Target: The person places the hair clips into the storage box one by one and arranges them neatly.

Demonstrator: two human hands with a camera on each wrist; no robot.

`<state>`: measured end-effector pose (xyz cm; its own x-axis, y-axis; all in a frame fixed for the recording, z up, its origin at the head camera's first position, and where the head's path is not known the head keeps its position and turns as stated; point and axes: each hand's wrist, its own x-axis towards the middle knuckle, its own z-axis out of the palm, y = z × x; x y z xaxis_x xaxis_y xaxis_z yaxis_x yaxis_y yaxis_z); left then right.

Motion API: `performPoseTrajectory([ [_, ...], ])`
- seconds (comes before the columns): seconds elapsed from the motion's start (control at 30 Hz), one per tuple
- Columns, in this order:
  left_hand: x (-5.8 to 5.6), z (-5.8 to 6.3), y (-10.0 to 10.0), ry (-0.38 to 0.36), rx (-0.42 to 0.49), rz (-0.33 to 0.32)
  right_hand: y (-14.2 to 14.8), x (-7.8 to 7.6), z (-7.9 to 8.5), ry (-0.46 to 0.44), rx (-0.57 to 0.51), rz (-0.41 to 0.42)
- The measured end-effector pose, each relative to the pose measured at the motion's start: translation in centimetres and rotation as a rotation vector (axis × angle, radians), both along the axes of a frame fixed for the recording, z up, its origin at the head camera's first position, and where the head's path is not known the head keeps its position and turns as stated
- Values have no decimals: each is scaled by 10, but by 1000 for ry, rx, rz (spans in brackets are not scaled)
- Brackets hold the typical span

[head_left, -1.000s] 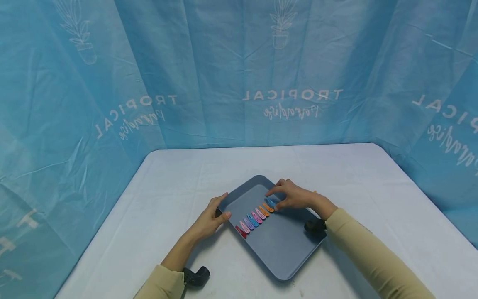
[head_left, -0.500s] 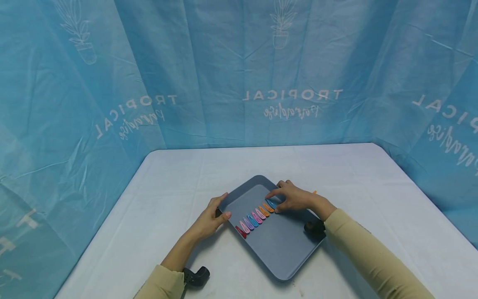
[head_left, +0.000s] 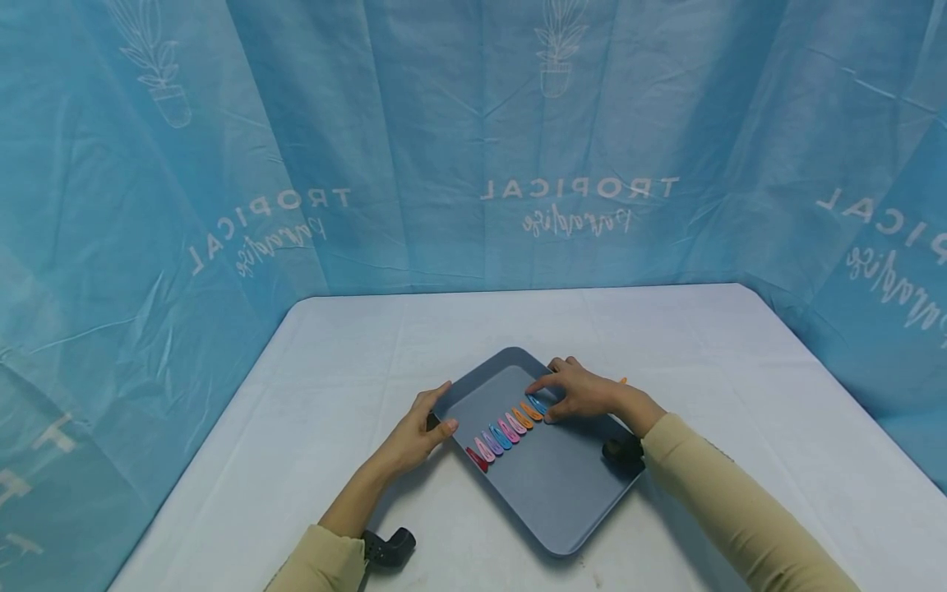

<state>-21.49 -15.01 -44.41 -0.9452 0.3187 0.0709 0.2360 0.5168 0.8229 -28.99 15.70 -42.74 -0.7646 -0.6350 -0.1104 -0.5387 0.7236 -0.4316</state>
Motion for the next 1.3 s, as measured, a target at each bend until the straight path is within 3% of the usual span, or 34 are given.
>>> performPoseTrajectory([
  [0.23,1,4,-1,-9,30,-30,2,1,4,-21,-17,-5],
  [0.6,1,5,-2,-7,19,-23,19,4,17,10,-161,-30],
  [0.87,0,4,-3,1,-7,-33,35,9,26,62,-212,-105],
  [1.07,0,3,-4,-6,-13,-31,45,11,32,116,-197,-168],
  [1.3,0,3,-3,-6,-15,-25,58,14,33,115,-177,-247],
])
